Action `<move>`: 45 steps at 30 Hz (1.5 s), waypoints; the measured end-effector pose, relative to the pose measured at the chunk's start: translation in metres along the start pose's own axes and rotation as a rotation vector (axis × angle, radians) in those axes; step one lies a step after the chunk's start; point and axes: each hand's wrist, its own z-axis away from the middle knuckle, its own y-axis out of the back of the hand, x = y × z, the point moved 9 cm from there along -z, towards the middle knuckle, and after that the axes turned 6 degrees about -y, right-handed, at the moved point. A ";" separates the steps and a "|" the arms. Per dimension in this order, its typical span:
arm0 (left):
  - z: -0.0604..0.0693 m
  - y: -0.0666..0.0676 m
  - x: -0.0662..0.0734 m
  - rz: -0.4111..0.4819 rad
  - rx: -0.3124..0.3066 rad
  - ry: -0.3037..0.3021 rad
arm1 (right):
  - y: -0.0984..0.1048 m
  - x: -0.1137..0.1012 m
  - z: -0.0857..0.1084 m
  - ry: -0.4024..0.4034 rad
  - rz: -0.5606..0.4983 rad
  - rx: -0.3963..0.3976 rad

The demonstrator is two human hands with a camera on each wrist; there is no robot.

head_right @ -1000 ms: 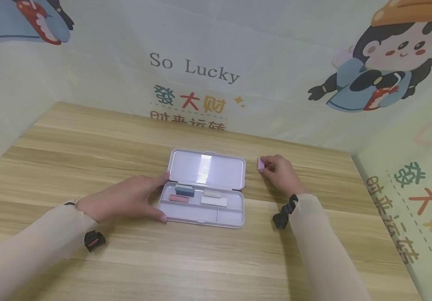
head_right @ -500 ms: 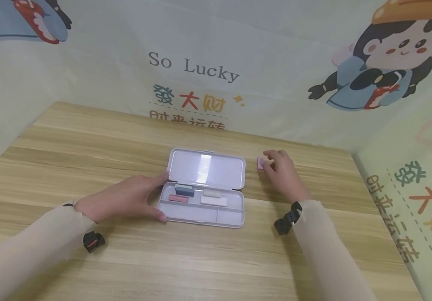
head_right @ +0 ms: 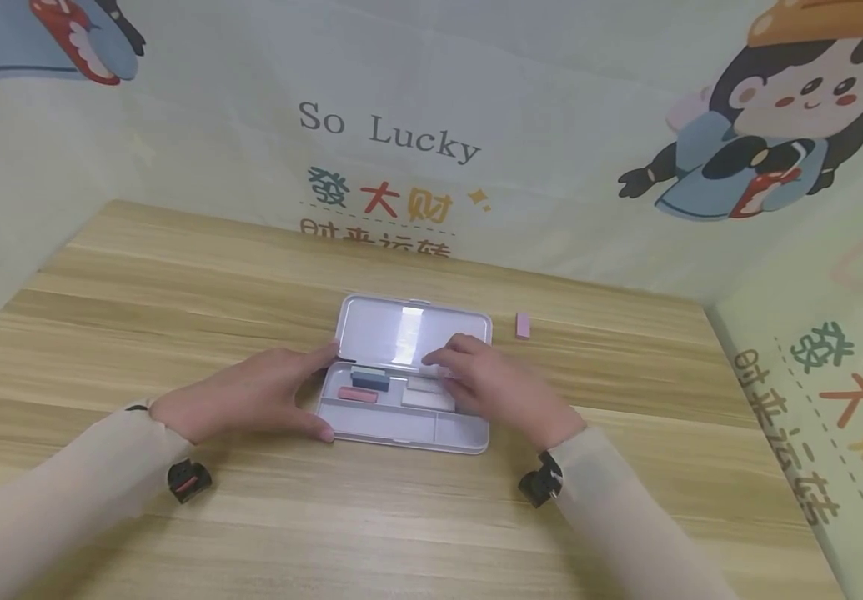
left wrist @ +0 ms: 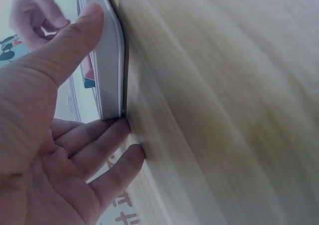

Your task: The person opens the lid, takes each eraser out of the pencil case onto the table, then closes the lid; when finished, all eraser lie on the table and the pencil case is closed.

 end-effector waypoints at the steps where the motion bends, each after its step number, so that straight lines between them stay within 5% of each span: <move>1: 0.000 0.000 0.000 0.004 0.000 0.002 | -0.003 -0.005 0.000 0.016 0.019 -0.018; 14: 0.001 0.000 0.000 0.045 -0.009 0.025 | -0.024 -0.029 -0.001 0.049 0.259 -0.132; 27: 0.000 -0.001 -0.002 0.047 -0.003 0.024 | -0.024 -0.027 -0.004 0.005 0.279 -0.137; 39: 0.001 -0.003 -0.001 0.077 -0.027 0.047 | -0.018 -0.027 -0.001 0.050 0.291 -0.053; 45: 0.003 -0.002 -0.001 0.097 -0.027 0.045 | -0.020 -0.025 -0.002 0.024 0.268 -0.098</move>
